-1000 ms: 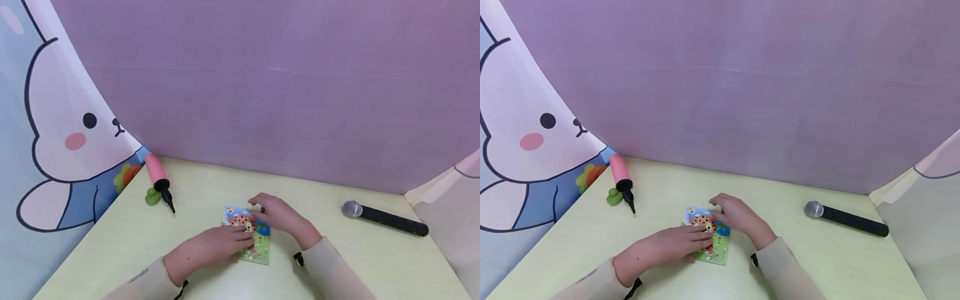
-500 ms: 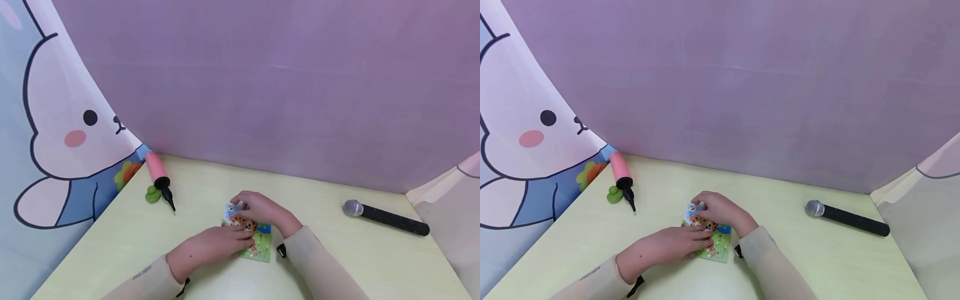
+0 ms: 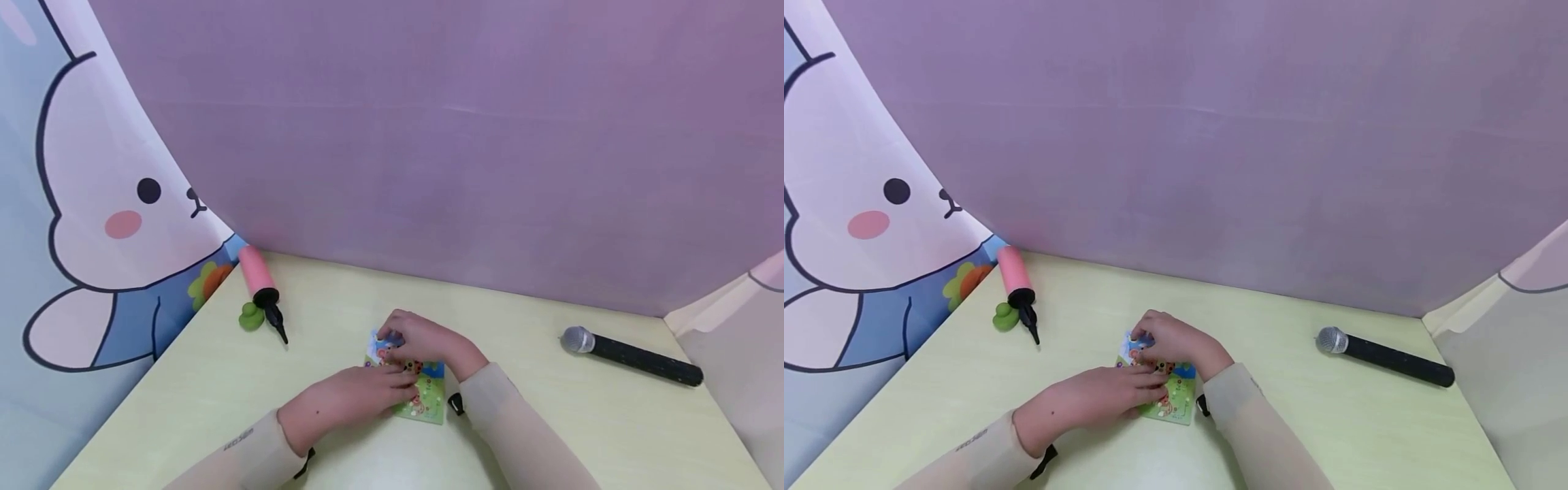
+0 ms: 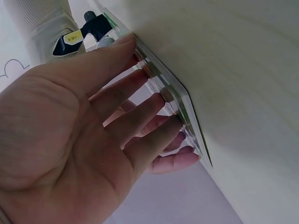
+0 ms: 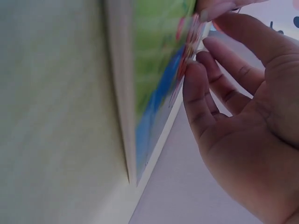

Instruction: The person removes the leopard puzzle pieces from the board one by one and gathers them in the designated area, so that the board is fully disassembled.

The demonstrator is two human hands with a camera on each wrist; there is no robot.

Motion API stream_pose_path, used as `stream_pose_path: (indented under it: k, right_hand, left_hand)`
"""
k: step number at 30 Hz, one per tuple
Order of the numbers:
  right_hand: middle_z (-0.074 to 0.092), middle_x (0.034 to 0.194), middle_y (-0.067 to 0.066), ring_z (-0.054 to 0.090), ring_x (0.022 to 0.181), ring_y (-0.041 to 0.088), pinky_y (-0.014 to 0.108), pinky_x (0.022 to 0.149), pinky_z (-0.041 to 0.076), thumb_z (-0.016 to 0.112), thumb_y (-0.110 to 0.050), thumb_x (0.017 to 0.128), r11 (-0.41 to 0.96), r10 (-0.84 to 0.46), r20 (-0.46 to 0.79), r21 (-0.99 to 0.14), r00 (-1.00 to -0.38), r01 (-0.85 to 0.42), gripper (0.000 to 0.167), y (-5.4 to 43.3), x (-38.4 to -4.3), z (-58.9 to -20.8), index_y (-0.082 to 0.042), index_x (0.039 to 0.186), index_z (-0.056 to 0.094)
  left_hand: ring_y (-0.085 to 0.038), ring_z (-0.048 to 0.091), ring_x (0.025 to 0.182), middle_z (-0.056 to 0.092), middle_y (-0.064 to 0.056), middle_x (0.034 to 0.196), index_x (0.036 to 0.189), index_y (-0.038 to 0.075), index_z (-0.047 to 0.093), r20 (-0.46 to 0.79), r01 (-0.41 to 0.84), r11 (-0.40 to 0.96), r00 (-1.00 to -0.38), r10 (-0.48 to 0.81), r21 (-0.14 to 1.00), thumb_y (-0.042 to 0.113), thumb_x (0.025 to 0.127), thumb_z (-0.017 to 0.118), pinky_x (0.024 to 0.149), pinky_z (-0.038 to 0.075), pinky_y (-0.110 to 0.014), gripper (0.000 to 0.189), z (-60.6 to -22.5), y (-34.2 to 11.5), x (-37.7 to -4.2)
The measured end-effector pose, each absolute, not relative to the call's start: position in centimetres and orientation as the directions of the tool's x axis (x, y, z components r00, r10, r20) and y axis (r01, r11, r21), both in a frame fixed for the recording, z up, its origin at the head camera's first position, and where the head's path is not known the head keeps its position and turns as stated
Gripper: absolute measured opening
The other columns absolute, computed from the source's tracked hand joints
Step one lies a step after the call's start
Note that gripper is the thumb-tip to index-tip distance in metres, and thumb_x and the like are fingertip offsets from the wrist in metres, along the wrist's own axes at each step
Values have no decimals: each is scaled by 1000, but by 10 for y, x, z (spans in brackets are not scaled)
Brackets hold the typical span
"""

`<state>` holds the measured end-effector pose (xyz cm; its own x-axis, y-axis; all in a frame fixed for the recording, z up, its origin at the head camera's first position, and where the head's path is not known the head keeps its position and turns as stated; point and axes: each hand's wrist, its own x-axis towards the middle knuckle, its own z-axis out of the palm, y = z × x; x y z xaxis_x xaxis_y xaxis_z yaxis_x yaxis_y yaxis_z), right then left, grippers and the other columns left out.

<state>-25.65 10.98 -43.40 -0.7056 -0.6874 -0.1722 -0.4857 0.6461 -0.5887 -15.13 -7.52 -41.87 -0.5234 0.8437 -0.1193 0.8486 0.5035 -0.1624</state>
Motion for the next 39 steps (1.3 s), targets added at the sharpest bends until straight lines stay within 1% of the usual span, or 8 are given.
stream_pose_path:
  k: [2,6,9,15,21,26,32,39]
  right_hand:
    - [63,130,-4,62,118,15,37,106,57,75,-25,100,646,-686,-182,-597,-704,-475,33,110,-258,-434,-18,132,72]
    - [63,129,-4,61,119,15,37,107,56,77,-23,98,646,-682,-199,-616,-704,-452,35,110,-261,-435,-18,132,71]
    - [62,128,-5,61,120,15,38,108,55,78,-25,98,650,-674,-206,-622,-709,-437,36,110,-262,-436,-19,132,71]
    - [62,128,-6,60,121,16,40,110,55,78,-33,99,661,-665,-208,-611,-717,-436,38,108,-261,-435,-18,132,69]
    - [62,127,-4,59,119,16,39,109,55,78,-36,99,671,-663,-211,-594,-718,-445,39,106,-260,-434,-17,131,67]
    - [61,128,-4,58,118,16,39,107,55,79,-36,98,671,-661,-216,-600,-719,-436,39,105,-260,-434,-18,131,67]
    - [60,128,-4,57,117,17,39,106,56,79,-36,98,669,-661,-222,-608,-717,-428,39,103,-262,-434,-18,130,67]
    - [58,126,-1,55,116,18,39,105,55,80,-35,97,679,-661,-248,-600,-708,-423,40,104,-265,-433,-18,131,65]
  left_hand:
    - [-14,52,151,54,9,163,151,26,61,-123,847,510,-527,841,-148,27,106,68,113,56,-25,46,-418,-75,-152]
    - [-17,51,153,53,9,164,152,26,61,-135,844,524,-536,834,-112,25,106,68,117,53,-29,46,-418,-74,-152]
    - [-18,51,153,53,8,164,152,25,61,-137,843,530,-537,832,-89,24,107,67,120,51,-31,46,-418,-74,-152]
    - [-17,52,151,55,8,162,148,25,63,-118,848,522,-530,839,-98,22,107,65,122,50,-29,42,-420,-73,-153]
    - [-17,53,150,56,7,161,147,23,64,-110,852,515,-523,845,-93,21,108,65,123,48,-28,39,-421,-73,-153]
    - [-17,51,152,54,7,162,149,24,63,-127,846,529,-533,836,-71,22,108,65,124,47,-28,41,-420,-73,-153]
    - [-19,47,156,51,8,166,152,26,61,-153,826,564,-560,814,-17,24,107,67,126,46,-32,46,-421,-76,-154]
    - [-20,44,158,46,7,170,158,25,54,-173,821,571,-566,806,-21,27,110,61,126,46,-33,49,-422,-78,-153]
